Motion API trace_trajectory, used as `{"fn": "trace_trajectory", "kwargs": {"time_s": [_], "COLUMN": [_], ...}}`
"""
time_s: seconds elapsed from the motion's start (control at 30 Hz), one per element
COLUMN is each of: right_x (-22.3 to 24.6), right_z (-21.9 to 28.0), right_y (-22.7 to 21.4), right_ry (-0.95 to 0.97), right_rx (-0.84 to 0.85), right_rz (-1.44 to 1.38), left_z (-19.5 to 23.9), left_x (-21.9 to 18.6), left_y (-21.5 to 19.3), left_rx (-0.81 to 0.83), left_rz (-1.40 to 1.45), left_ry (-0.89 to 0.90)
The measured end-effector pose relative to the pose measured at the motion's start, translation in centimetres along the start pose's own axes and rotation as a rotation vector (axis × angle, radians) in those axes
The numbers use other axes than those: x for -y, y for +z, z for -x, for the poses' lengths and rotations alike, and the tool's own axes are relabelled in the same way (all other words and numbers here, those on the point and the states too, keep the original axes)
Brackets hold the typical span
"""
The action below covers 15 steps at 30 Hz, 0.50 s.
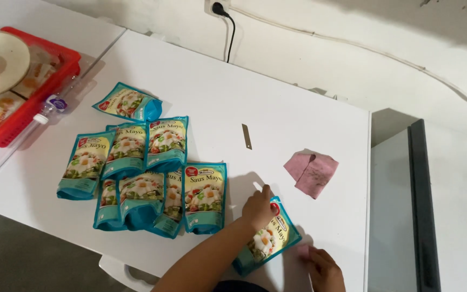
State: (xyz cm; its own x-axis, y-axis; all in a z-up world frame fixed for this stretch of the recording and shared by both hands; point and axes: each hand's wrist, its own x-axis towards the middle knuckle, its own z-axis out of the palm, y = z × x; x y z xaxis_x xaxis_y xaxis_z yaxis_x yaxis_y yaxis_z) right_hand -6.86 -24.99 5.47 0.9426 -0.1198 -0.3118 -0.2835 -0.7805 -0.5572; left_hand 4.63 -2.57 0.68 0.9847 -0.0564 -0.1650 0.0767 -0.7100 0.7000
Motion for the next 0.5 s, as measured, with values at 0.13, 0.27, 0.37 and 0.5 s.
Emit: {"fn": "trace_trajectory", "kwargs": {"time_s": [0.13,0.27,0.37,0.5], "right_x": [-0.3,0.4,2.7,8.0], "right_z": [0.5,1.3,1.7,3.5], "right_y": [-2.2,-5.9,-7.6,-8.3], "right_ry": [0.131,-0.149,-0.240,-0.152], "right_rx": [-0.059,-0.442,-0.663,-0.650], "right_rz": [-0.586,-0.776,-0.843,-0.889], "left_z": [-0.8,4.9,8.3,8.8], "left_x": [-1.9,-9.9,-11.5,-5.9], "left_y": [-1.6,-8.0,-10.9,-11.7], "left_rx": [0.198,0.108,0.016,-0.194], "left_rz": [0.266,0.064,-0.018,0.159], "left_ry": [0.131,0.483,0.730,0.720]}}
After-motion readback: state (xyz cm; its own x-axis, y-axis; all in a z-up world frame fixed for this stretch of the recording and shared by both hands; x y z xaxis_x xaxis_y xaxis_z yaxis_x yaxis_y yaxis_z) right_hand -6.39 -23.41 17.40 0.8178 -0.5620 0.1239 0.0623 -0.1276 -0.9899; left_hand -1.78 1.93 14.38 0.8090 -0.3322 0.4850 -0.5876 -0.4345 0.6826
